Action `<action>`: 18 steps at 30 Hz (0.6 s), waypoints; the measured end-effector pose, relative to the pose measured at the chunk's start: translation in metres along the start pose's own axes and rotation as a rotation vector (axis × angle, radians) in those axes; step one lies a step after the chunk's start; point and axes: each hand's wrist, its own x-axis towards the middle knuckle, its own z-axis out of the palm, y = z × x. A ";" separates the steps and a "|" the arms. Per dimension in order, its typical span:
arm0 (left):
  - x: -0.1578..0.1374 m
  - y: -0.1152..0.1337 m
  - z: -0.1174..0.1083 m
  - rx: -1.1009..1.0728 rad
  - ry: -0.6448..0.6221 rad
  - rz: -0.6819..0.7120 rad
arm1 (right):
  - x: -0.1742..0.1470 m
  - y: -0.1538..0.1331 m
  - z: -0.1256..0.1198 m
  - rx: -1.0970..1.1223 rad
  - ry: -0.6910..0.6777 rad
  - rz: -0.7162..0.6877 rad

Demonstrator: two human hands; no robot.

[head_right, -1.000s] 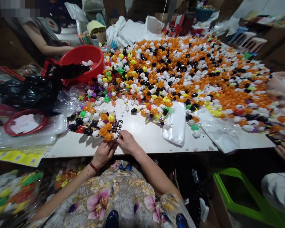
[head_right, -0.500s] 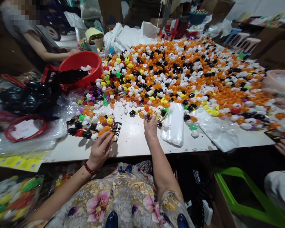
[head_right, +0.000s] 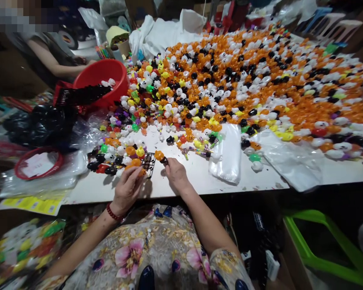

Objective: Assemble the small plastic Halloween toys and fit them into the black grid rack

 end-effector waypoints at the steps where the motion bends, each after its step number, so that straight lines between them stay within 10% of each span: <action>1: 0.000 0.001 -0.001 0.006 -0.005 -0.024 | 0.000 -0.002 0.002 0.021 -0.020 -0.011; 18: -0.005 -0.005 0.000 0.014 -0.055 -0.014 | 0.012 -0.029 0.022 0.333 -0.147 0.180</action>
